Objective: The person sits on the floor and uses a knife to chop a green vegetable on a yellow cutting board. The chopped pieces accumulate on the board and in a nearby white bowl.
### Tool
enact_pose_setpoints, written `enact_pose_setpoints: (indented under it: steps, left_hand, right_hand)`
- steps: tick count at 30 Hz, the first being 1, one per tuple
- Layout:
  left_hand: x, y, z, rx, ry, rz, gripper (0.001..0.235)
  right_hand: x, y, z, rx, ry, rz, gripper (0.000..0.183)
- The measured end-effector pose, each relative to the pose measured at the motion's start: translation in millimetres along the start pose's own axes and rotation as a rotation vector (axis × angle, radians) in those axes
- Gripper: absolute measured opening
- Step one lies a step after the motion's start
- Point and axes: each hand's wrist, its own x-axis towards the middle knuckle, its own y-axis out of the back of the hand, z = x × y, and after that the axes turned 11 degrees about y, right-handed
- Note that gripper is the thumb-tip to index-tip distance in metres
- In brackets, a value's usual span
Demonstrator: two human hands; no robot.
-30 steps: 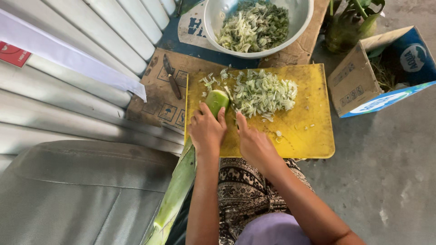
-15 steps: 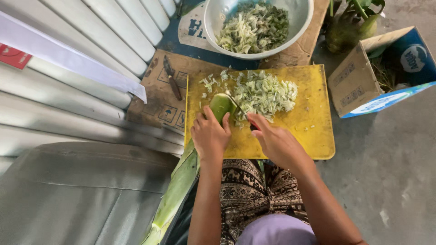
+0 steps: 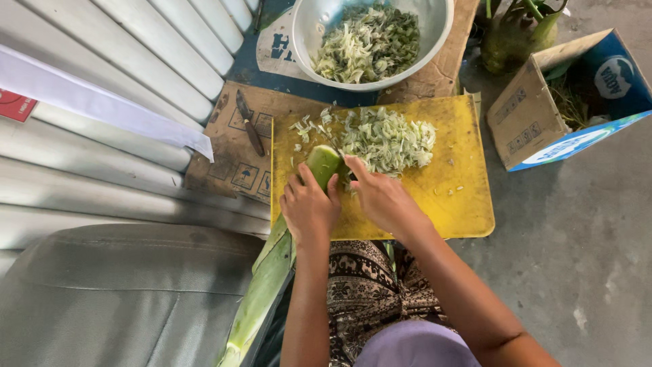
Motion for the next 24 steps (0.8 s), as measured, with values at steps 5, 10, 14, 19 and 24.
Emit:
enact_pose_setpoints:
  steps: [5,10,14,19,24]
  left_hand:
    - [1,0,-2,-0.007,-0.004,-0.039,0.072]
    - [-3,-3,2,0.043,-0.014,-0.030,0.073]
    - [-8,-6,3,0.069,-0.052,0.080,0.074]
    - [-6,-5,2,0.034,-0.005,0.051,0.072]
    - [6,8,1,-0.004,0.040,-0.097,0.066]
  right_hand:
    - [-29,12,-1,0.041,-0.138,-0.104,0.047]
    - [-29,5,2,0.054,-0.109,-0.060,0.048]
    - [-2,-1,6,0.040,-0.105,-0.073,0.049]
    - [-1,-3,27,0.081,0.017,-0.038,0.048]
    - [-30,6,27,-0.041,-0.116,-0.167,0.043]
